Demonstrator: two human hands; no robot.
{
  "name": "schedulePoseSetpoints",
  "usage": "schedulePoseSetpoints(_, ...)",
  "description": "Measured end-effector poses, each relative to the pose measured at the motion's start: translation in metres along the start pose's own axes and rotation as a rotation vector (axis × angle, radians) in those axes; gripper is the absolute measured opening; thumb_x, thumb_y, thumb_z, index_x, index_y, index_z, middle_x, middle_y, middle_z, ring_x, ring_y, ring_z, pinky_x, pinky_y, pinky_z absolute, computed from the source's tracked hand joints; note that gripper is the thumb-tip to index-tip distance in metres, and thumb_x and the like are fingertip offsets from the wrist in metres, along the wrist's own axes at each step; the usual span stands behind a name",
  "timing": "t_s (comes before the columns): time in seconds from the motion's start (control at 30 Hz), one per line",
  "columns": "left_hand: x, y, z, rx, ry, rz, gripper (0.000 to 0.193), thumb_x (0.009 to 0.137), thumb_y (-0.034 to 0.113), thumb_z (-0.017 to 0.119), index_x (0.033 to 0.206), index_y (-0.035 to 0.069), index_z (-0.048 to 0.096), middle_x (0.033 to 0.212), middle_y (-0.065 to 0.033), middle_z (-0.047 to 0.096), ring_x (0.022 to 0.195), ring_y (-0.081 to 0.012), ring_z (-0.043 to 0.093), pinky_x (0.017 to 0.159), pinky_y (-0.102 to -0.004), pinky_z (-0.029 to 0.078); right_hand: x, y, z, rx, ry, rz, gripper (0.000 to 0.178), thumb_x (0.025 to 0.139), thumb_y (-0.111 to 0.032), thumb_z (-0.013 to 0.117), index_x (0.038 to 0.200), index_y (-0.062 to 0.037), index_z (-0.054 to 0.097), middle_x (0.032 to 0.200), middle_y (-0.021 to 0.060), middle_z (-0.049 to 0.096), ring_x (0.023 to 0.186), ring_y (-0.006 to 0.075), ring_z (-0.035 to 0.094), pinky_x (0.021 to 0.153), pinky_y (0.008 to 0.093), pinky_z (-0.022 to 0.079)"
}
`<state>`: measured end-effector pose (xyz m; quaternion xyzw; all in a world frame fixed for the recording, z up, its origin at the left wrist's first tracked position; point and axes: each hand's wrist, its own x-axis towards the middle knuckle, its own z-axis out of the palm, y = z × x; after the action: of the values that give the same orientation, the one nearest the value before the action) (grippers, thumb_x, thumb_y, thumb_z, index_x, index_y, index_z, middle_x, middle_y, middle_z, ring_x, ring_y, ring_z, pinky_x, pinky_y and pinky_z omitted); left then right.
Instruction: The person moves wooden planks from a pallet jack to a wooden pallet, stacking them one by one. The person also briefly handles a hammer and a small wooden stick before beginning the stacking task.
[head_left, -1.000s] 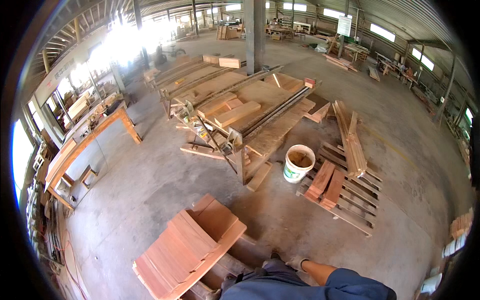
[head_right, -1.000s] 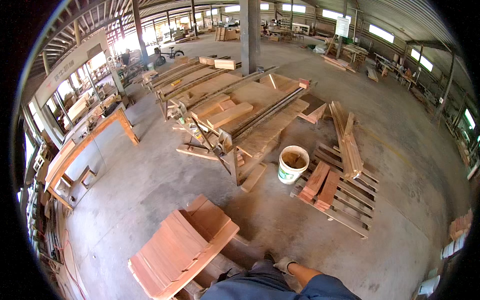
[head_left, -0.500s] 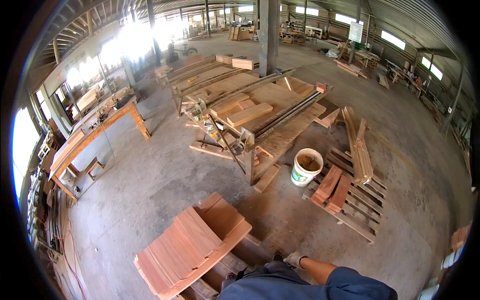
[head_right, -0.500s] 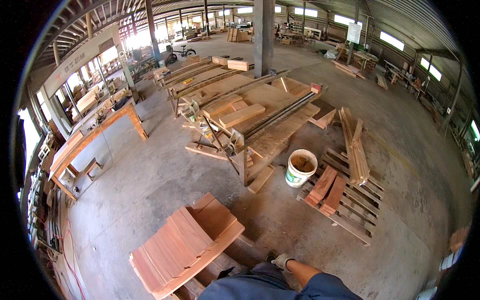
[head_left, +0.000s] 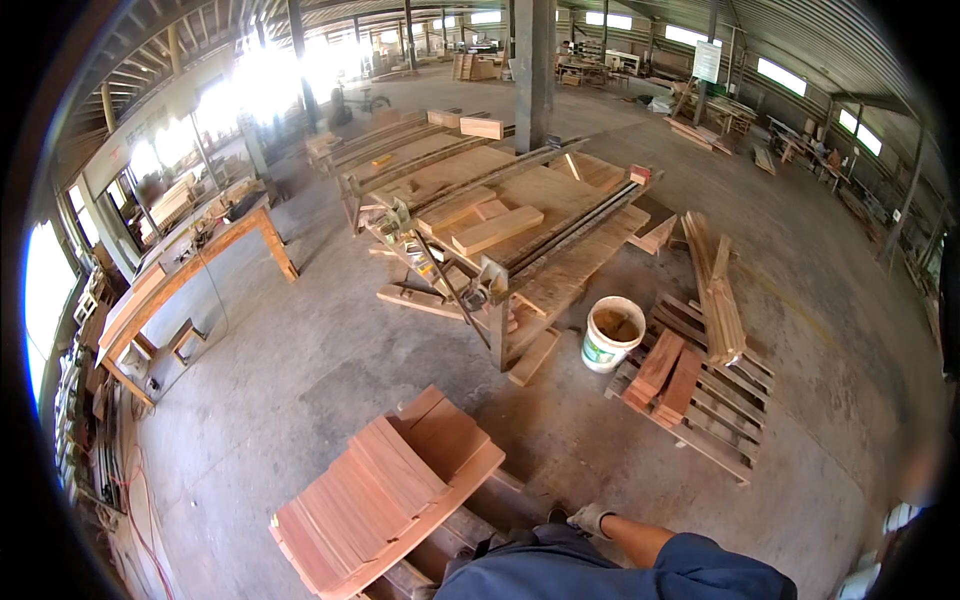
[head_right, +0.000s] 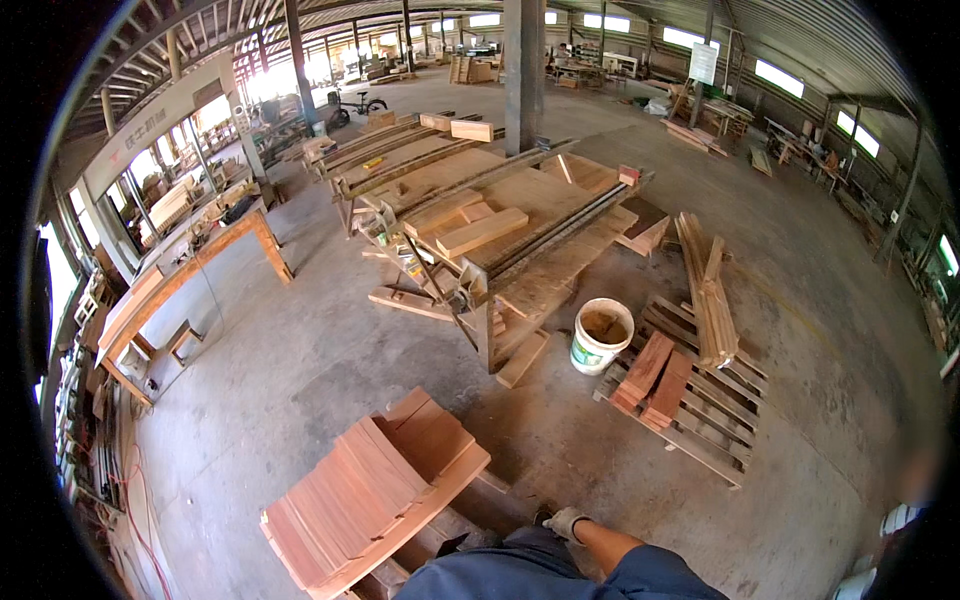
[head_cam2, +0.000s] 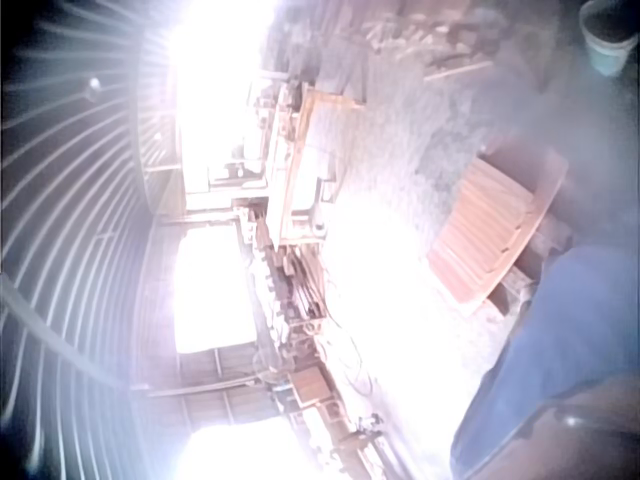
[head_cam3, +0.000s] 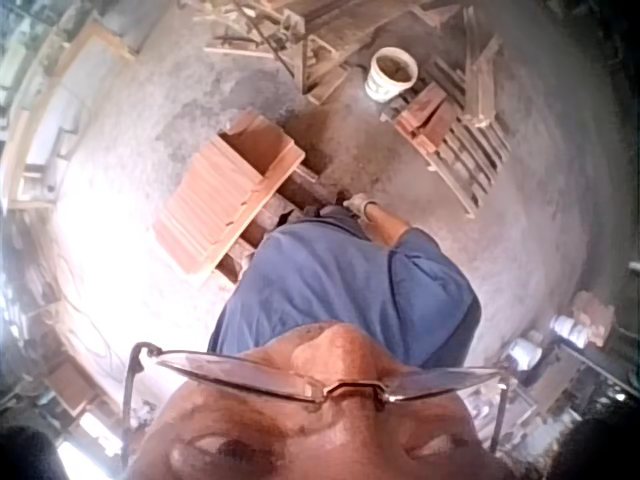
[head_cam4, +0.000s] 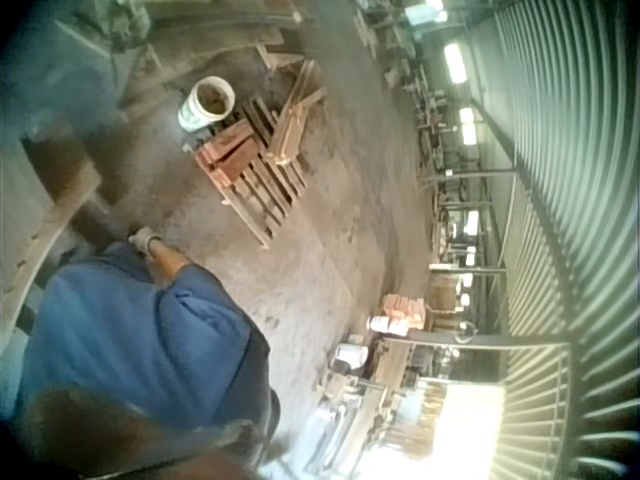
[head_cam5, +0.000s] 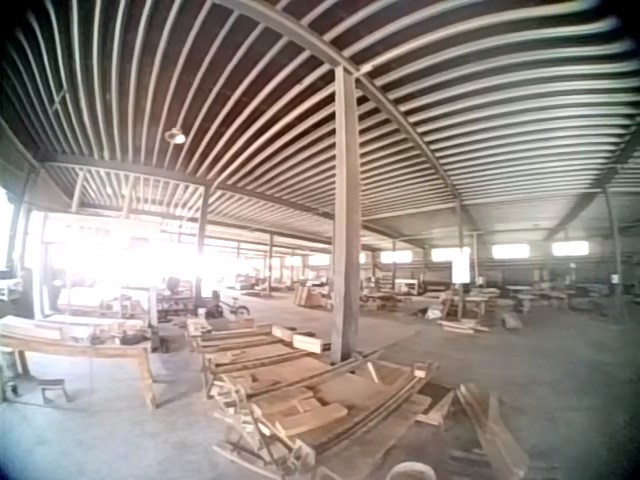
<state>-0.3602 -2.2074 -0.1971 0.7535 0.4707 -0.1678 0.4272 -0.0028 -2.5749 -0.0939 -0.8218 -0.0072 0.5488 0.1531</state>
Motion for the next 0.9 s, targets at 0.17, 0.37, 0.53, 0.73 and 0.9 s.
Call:
schedulePoseSetpoints(0.17,0.006,0.008,0.000,0.007,-0.012,0.019,0.034,0.088,0.041,0.069,0.070,0.012,0.067,0.066,-0.0093,0.066,0.056,-0.0178,0.062,0.045,-0.0342,0.048,0.039,0.029,0.012,-0.010,0.017,-0.059,0.059,0.094,-0.054,0.051,0.125,-0.0048,0.065,0.131,0.0152,0.062,0.124,0.0325,0.056,0.103,0.0406,0.043)
schedulePoseSetpoints(0.37,0.006,0.010,0.003,0.005,-0.015,0.024,0.034,0.088,0.041,0.069,0.070,0.012,0.068,0.066,-0.0093,0.066,0.057,-0.0178,0.062,0.045,-0.0343,0.048,0.050,0.037,0.019,0.056,0.007,-0.023,0.059,0.094,-0.054,0.052,0.124,-0.0054,0.065,0.129,0.0148,0.063,0.123,0.0328,0.057,0.102,0.0404,0.043)
schedulePoseSetpoints(0.53,0.005,0.008,0.002,0.007,-0.008,0.028,0.034,0.087,0.041,0.069,0.071,0.012,0.068,0.066,-0.0094,0.066,0.057,-0.0178,0.063,0.046,-0.0344,0.049,0.043,0.030,0.021,0.086,0.167,-0.091,0.035,0.090,-0.033,0.069,0.100,-0.0003,0.074,0.086,0.0088,0.072,0.070,0.0189,0.068,0.065,0.0343,0.055)
schedulePoseSetpoints(0.73,0.003,0.006,0.004,0.007,-0.005,0.037,0.034,0.087,0.041,0.069,0.071,0.012,0.068,0.066,-0.0094,0.066,0.058,-0.0178,0.063,0.046,-0.0345,0.049,0.057,0.041,0.030,0.161,0.162,-0.052,0.035,0.090,-0.032,0.070,0.101,0.0007,0.073,0.086,0.0098,0.072,0.071,0.0207,0.068,0.064,0.0358,0.055)
schedulePoseSetpoints(0.9,0.006,0.012,0.006,0.013,-0.017,0.061,0.034,0.087,0.041,0.069,0.071,0.012,0.068,0.067,-0.0094,0.066,0.058,-0.0178,0.063,0.046,-0.0346,0.049,0.071,0.055,0.037,0.098,0.188,-0.045,0.035,0.089,-0.030,0.071,0.105,0.0012,0.072,0.093,0.0106,0.072,0.078,0.0224,0.068,0.070,0.0370,0.055)
